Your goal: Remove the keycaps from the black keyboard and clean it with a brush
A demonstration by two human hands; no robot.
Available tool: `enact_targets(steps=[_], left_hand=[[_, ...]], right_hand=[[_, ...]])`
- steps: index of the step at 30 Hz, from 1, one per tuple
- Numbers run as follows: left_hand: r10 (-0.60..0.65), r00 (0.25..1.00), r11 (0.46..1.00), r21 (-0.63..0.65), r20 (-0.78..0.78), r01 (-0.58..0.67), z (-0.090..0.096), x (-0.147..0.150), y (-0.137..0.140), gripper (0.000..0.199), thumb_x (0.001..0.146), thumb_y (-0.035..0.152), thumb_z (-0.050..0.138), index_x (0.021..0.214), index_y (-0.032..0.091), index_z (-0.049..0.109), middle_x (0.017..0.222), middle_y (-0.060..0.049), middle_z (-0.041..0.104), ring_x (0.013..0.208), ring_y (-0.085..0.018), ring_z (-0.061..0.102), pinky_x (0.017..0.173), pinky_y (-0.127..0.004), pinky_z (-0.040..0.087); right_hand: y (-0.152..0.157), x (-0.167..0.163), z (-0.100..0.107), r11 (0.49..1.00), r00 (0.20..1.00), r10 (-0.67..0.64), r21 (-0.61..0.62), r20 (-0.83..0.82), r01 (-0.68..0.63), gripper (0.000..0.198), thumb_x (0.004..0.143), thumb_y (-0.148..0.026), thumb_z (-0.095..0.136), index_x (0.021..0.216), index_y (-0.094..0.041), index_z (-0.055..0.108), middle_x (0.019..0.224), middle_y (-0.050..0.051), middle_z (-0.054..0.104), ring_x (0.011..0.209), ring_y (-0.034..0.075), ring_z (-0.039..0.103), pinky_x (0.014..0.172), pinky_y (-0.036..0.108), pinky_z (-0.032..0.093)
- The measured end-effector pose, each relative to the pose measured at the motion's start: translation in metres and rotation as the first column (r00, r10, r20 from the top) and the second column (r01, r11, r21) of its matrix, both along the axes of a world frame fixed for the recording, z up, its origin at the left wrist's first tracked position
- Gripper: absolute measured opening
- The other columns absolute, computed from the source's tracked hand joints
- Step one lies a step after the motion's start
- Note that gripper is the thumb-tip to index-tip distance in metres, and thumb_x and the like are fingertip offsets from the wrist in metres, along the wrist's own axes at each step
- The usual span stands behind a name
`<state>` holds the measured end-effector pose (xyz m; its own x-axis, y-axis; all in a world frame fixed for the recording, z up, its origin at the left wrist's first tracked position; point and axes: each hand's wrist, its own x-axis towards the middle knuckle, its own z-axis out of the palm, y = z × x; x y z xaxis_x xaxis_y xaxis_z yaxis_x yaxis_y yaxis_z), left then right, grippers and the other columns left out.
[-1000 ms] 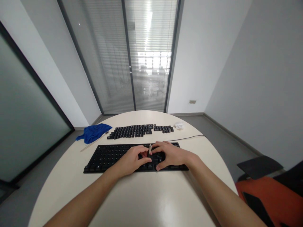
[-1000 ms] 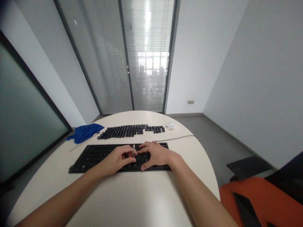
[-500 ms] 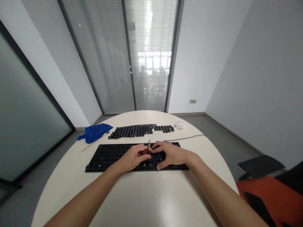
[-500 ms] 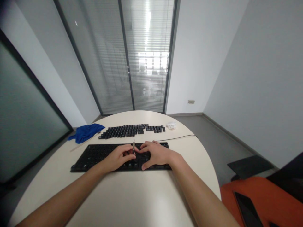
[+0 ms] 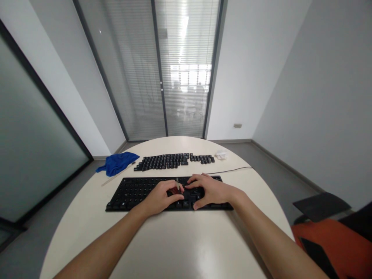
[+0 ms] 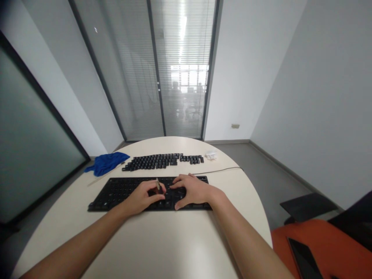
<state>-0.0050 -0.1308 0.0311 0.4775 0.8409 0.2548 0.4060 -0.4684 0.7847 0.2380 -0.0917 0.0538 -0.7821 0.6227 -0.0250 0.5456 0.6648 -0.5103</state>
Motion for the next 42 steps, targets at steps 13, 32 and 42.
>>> enact_targets(steps=[13,32,42], left_hand=[[0.030,0.986,0.980,-0.197,0.166,0.003,-0.010,-0.001,0.004,0.020,0.081,0.031,0.071,0.092,0.014,0.068,0.086,-0.003,0.069,0.080,-0.017,0.063,0.075,-0.026,0.049],[-0.006,0.976,0.970,-0.236,0.217,0.059,-0.008,-0.004,0.005,0.019,0.081,0.030,0.070,0.092,0.014,0.066,0.090,-0.005,0.067,0.083,-0.017,0.062,0.077,-0.028,0.048],[0.120,0.917,0.948,-0.318,0.380,0.007,-0.011,-0.007,0.010,0.027,0.075,0.033,0.076,0.085,0.013,0.061,0.079,-0.003,0.066,0.075,-0.016,0.065,0.075,-0.028,0.050]], right_hand=[[0.003,-0.008,-0.010,0.996,0.983,0.057,0.073,-0.172,-0.045,0.027,0.078,-0.044,0.076,0.099,-0.028,0.078,0.119,0.006,0.065,0.118,0.026,0.057,0.109,0.042,0.034],[-0.002,-0.019,-0.017,0.997,0.970,-0.079,-0.006,-0.230,0.080,0.016,0.068,-0.022,0.074,0.083,-0.025,0.078,0.091,0.000,0.077,0.125,0.028,0.055,0.101,0.035,0.044],[-0.001,-0.022,-0.019,0.993,0.945,-0.114,-0.014,-0.307,0.116,0.012,0.069,-0.013,0.068,0.075,-0.022,0.073,0.090,0.003,0.074,0.118,0.025,0.059,0.098,0.033,0.044]])
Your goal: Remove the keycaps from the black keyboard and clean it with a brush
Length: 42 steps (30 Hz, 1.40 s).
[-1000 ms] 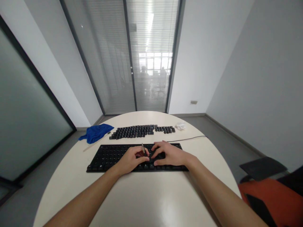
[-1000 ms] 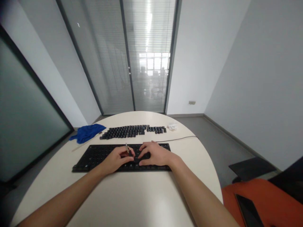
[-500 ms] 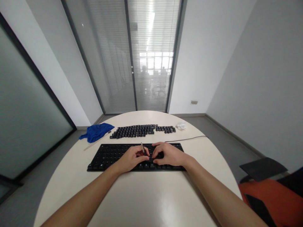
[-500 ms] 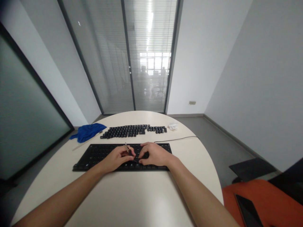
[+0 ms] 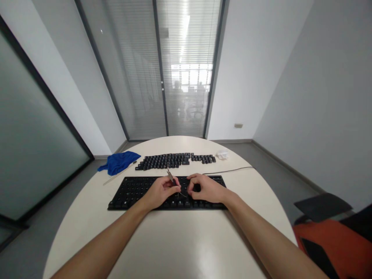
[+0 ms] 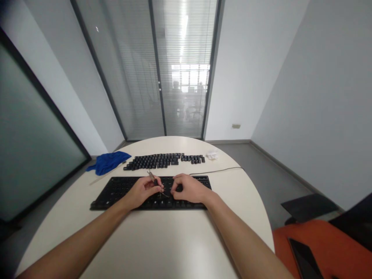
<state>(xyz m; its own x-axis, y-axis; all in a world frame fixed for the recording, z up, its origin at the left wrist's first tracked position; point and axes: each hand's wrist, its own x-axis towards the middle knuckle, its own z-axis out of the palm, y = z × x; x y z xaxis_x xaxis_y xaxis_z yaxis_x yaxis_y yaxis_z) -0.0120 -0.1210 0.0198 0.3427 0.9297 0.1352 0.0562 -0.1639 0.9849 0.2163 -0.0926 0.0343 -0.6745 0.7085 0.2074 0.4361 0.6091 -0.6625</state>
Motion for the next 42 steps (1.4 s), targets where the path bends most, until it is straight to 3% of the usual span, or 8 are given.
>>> enact_targets(steps=[4,8,14,19,27,34,42], left_hand=[[0.079,0.993,0.996,-0.044,0.093,-0.075,0.000,-0.001,0.004,0.034,0.073,0.040,0.079,0.087,0.014,0.061,0.081,-0.003,0.068,0.077,-0.016,0.067,0.078,-0.028,0.053],[0.178,0.970,0.976,-0.152,0.167,-0.153,-0.003,-0.005,0.009,0.042,0.070,0.047,0.080,0.088,0.015,0.059,0.085,-0.003,0.070,0.077,-0.015,0.069,0.078,-0.028,0.056],[0.199,0.966,0.965,-0.204,0.164,-0.164,-0.003,-0.006,0.010,0.046,0.069,0.049,0.080,0.092,0.014,0.060,0.088,-0.004,0.072,0.075,-0.014,0.070,0.075,-0.025,0.057],[0.162,0.978,0.970,-0.201,0.134,-0.133,-0.001,-0.006,0.009,0.046,0.071,0.048,0.078,0.096,0.014,0.063,0.089,-0.005,0.072,0.077,-0.015,0.070,0.076,-0.028,0.057],[0.022,1.000,0.995,-0.098,0.003,-0.022,-0.002,-0.004,0.007,0.039,0.077,0.039,0.074,0.105,0.012,0.066,0.081,-0.003,0.071,0.075,-0.016,0.067,0.077,-0.031,0.054],[0.066,0.998,0.990,-0.127,0.022,-0.063,0.001,-0.004,0.006,0.042,0.077,0.042,0.073,0.106,0.013,0.067,0.084,-0.003,0.071,0.077,-0.017,0.066,0.078,-0.032,0.055],[0.126,0.990,0.978,-0.176,0.070,-0.112,-0.004,-0.007,0.011,0.045,0.078,0.046,0.073,0.108,0.013,0.067,0.080,-0.004,0.073,0.077,-0.017,0.069,0.082,-0.033,0.056]], right_hand=[[0.002,-0.001,-0.002,0.999,0.998,0.044,0.033,-0.053,-0.042,0.013,0.074,-0.013,0.065,0.082,-0.021,0.072,0.084,0.001,0.073,0.102,0.022,0.066,0.094,0.032,0.047],[0.001,-0.003,-0.004,0.998,0.991,0.060,0.037,-0.122,-0.056,0.016,0.078,-0.013,0.064,0.092,-0.018,0.070,0.094,0.004,0.072,0.081,0.016,0.068,0.086,0.030,0.050],[-0.001,-0.006,0.000,0.989,0.983,0.059,0.143,-0.172,-0.034,0.025,0.083,-0.022,0.070,0.107,-0.021,0.065,0.089,0.002,0.073,0.086,0.018,0.067,0.090,0.034,0.046],[-0.002,-0.006,0.004,0.973,0.986,0.126,0.207,-0.111,-0.101,0.025,0.092,-0.030,0.063,0.115,-0.025,0.069,0.099,0.004,0.074,0.095,0.019,0.064,0.091,0.034,0.045],[-0.004,-0.008,0.006,0.976,0.981,0.178,0.141,-0.077,-0.166,0.022,0.096,-0.031,0.058,0.110,-0.025,0.073,0.100,0.004,0.076,0.093,0.018,0.067,0.088,0.029,0.046],[-0.009,-0.010,0.009,0.998,0.983,0.063,0.003,-0.171,-0.063,0.022,0.094,-0.029,0.057,0.108,-0.021,0.072,0.095,0.003,0.076,0.088,0.018,0.069,0.083,0.028,0.048],[0.002,-0.004,0.002,0.986,0.933,-0.104,-0.158,-0.345,0.051,0.028,0.097,-0.041,0.051,0.107,-0.018,0.060,0.086,0.004,0.075,0.082,0.018,0.068,0.080,0.030,0.048]])
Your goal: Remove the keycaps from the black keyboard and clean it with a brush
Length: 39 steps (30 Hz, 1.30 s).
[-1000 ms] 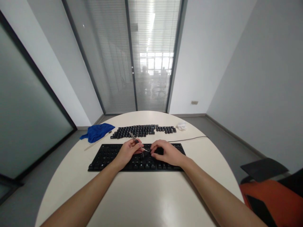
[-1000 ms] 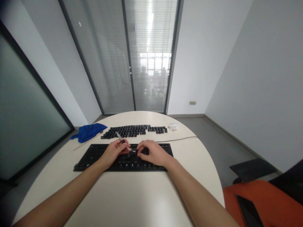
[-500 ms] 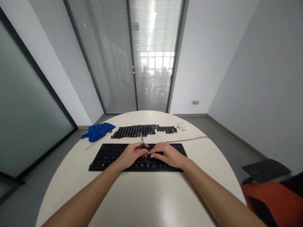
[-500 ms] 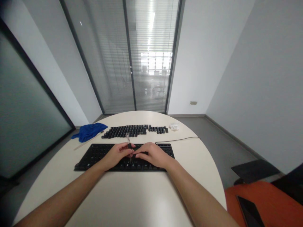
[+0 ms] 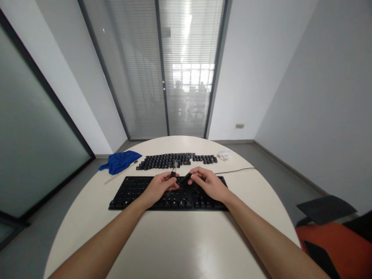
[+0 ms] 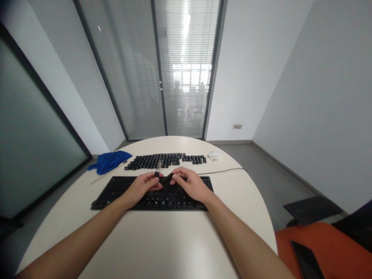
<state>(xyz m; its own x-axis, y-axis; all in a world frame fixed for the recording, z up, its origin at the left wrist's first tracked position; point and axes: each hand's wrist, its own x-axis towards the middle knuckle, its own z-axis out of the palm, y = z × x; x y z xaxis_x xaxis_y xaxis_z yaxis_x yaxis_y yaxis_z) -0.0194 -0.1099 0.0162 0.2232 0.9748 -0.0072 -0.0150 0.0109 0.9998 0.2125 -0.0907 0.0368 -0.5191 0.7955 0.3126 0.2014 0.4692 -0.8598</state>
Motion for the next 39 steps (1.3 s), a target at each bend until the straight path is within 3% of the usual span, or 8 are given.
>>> enact_targets(steps=[3,6,11,19,25,29,33,39], left_hand=[[0.032,0.999,0.999,-0.016,0.033,-0.032,-0.006,-0.001,0.003,0.045,0.080,0.046,0.072,0.109,0.012,0.066,0.082,-0.007,0.075,0.082,-0.018,0.071,0.086,-0.034,0.056],[0.086,0.991,0.996,-0.023,0.106,-0.084,-0.010,-0.001,0.005,0.040,0.081,0.045,0.072,0.104,0.013,0.066,0.084,-0.007,0.074,0.084,-0.017,0.071,0.087,-0.032,0.056],[0.149,0.968,0.987,0.027,0.202,-0.158,-0.010,-0.001,0.006,0.035,0.077,0.044,0.076,0.091,0.013,0.068,0.088,-0.005,0.072,0.088,-0.017,0.068,0.090,-0.031,0.053],[0.259,0.965,0.948,0.200,-0.035,-0.248,0.002,-0.003,-0.001,0.036,0.073,0.044,0.075,0.094,0.014,0.076,0.085,-0.004,0.074,0.089,-0.023,0.065,0.082,-0.030,0.047],[0.277,0.959,0.931,0.264,-0.063,-0.251,0.002,-0.004,0.001,0.032,0.075,0.042,0.073,0.093,0.016,0.077,0.094,-0.005,0.075,0.091,-0.023,0.064,0.084,-0.031,0.045],[0.293,0.954,0.932,0.242,-0.070,-0.268,-0.001,-0.006,0.003,0.038,0.073,0.045,0.074,0.096,0.014,0.076,0.082,-0.004,0.072,0.074,-0.019,0.062,0.068,-0.027,0.044],[0.275,0.960,0.949,0.179,-0.058,-0.261,-0.001,-0.006,0.003,0.043,0.073,0.047,0.073,0.098,0.013,0.074,0.060,0.002,0.061,0.052,-0.011,0.050,0.051,-0.022,0.035],[0.260,0.962,0.950,0.197,-0.078,-0.241,0.001,-0.006,0.004,0.037,0.075,0.045,0.070,0.091,0.013,0.073,0.065,0.000,0.063,0.053,-0.011,0.052,0.051,-0.022,0.036]], right_hand=[[0.009,0.008,-0.003,0.996,0.995,-0.088,0.005,-0.044,0.089,0.028,0.096,-0.043,0.052,0.106,-0.018,0.058,0.085,0.005,0.075,0.082,0.018,0.069,0.080,0.032,0.049],[0.014,0.014,-0.005,0.986,0.988,-0.154,0.067,0.031,0.151,0.026,0.093,-0.039,0.055,0.107,-0.017,0.061,0.085,0.005,0.075,0.084,0.019,0.069,0.081,0.033,0.050],[0.014,0.018,-0.007,0.979,0.970,-0.121,0.188,0.210,0.081,0.019,0.089,-0.029,0.060,0.103,-0.019,0.068,0.089,0.004,0.075,0.085,0.019,0.069,0.082,0.031,0.050],[0.011,0.028,-0.002,0.966,0.926,-0.067,0.256,0.371,-0.032,0.029,0.077,-0.011,0.059,0.103,-0.020,0.069,0.092,0.003,0.073,0.085,0.019,0.067,0.081,0.030,0.050],[0.008,0.020,0.001,0.966,0.894,-0.136,0.258,0.427,0.024,0.026,0.081,-0.030,0.067,0.106,-0.020,0.070,0.091,0.005,0.073,0.084,0.020,0.067,0.079,0.032,0.050],[0.011,0.016,-0.001,0.955,0.884,-0.209,0.280,0.419,0.093,0.023,0.088,-0.032,0.061,0.105,-0.022,0.072,0.094,0.005,0.074,0.085,0.021,0.067,0.081,0.033,0.050],[0.018,0.017,-0.005,0.928,0.865,-0.323,0.308,0.383,0.210,0.027,0.092,-0.035,0.057,0.112,-0.022,0.070,0.101,0.007,0.074,0.090,0.023,0.068,0.083,0.035,0.051],[0.031,0.008,-0.011,0.893,0.773,-0.419,0.369,0.477,0.256,0.025,0.093,-0.034,0.056,0.110,-0.023,0.069,0.094,0.006,0.074,0.083,0.022,0.067,0.080,0.034,0.049]])
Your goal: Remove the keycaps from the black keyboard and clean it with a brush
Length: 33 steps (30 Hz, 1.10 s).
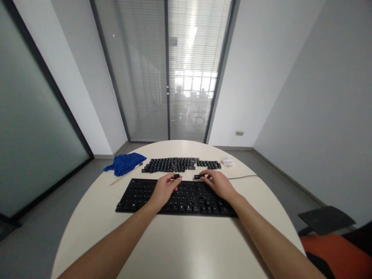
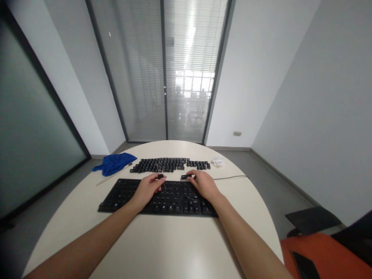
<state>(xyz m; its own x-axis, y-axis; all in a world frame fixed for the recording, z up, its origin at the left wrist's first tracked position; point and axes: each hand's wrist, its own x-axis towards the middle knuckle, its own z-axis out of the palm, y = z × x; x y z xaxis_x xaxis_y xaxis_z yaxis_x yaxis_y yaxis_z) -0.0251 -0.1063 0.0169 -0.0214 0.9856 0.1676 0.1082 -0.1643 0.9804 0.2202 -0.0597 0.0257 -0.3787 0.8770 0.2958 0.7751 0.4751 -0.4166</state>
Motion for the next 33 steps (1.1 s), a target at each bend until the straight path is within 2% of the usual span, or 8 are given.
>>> enact_targets(steps=[4,9,12,17,24,33], left_hand=[[-0.016,1.000,1.000,0.005,-0.006,0.016,-0.003,-0.001,0.002,0.034,0.076,0.043,0.069,0.090,0.012,0.072,0.072,-0.001,0.066,0.054,-0.011,0.054,0.050,-0.021,0.037],[-0.027,1.000,1.000,-0.011,0.012,0.027,-0.005,0.000,0.002,0.034,0.074,0.043,0.070,0.088,0.012,0.072,0.069,-0.001,0.066,0.053,-0.011,0.055,0.050,-0.021,0.039],[-0.033,0.999,0.999,-0.016,0.018,0.033,-0.002,0.001,0.000,0.033,0.074,0.042,0.071,0.088,0.012,0.072,0.067,-0.001,0.066,0.054,-0.011,0.057,0.053,-0.021,0.042],[-0.048,0.998,0.998,-0.033,0.027,0.049,0.003,0.002,-0.002,0.034,0.072,0.043,0.073,0.089,0.013,0.073,0.067,-0.002,0.068,0.056,-0.013,0.061,0.054,-0.022,0.046],[-0.080,0.995,0.997,-0.014,0.052,0.081,0.003,0.005,-0.004,0.035,0.073,0.044,0.075,0.090,0.013,0.071,0.081,-0.006,0.073,0.062,-0.016,0.067,0.060,-0.025,0.052],[-0.104,0.994,0.994,-0.025,0.036,0.105,0.002,0.006,-0.004,0.031,0.076,0.040,0.074,0.091,0.014,0.070,0.082,-0.005,0.072,0.065,-0.016,0.069,0.063,-0.026,0.053]], right_hand=[[0.010,-0.015,0.000,0.998,0.991,-0.056,0.014,0.119,0.055,0.020,0.090,-0.031,0.060,0.105,-0.024,0.071,0.105,0.005,0.071,0.086,0.019,0.067,0.077,0.029,0.048],[0.025,-0.034,0.003,0.983,0.960,-0.177,-0.003,0.218,0.182,0.020,0.083,-0.025,0.064,0.101,-0.026,0.074,0.100,0.005,0.073,0.092,0.022,0.067,0.077,0.028,0.047],[0.031,-0.044,0.001,0.976,0.950,-0.217,0.022,0.223,0.217,0.022,0.082,-0.022,0.063,0.101,-0.025,0.074,0.106,0.007,0.072,0.097,0.025,0.066,0.080,0.031,0.048],[0.031,-0.054,-0.005,0.974,0.952,-0.226,0.047,0.204,0.221,0.024,0.088,-0.025,0.059,0.105,-0.029,0.074,0.113,0.005,0.070,0.100,0.022,0.066,0.085,0.029,0.048],[0.031,-0.052,-0.005,0.973,0.957,-0.232,0.027,0.175,0.231,0.025,0.087,-0.029,0.061,0.108,-0.028,0.074,0.108,0.005,0.072,0.101,0.023,0.066,0.085,0.030,0.049],[0.031,-0.053,-0.005,0.974,0.961,-0.226,0.003,0.157,0.228,0.029,0.087,-0.030,0.060,0.115,-0.028,0.069,0.103,0.004,0.074,0.099,0.023,0.067,0.081,0.030,0.049]])
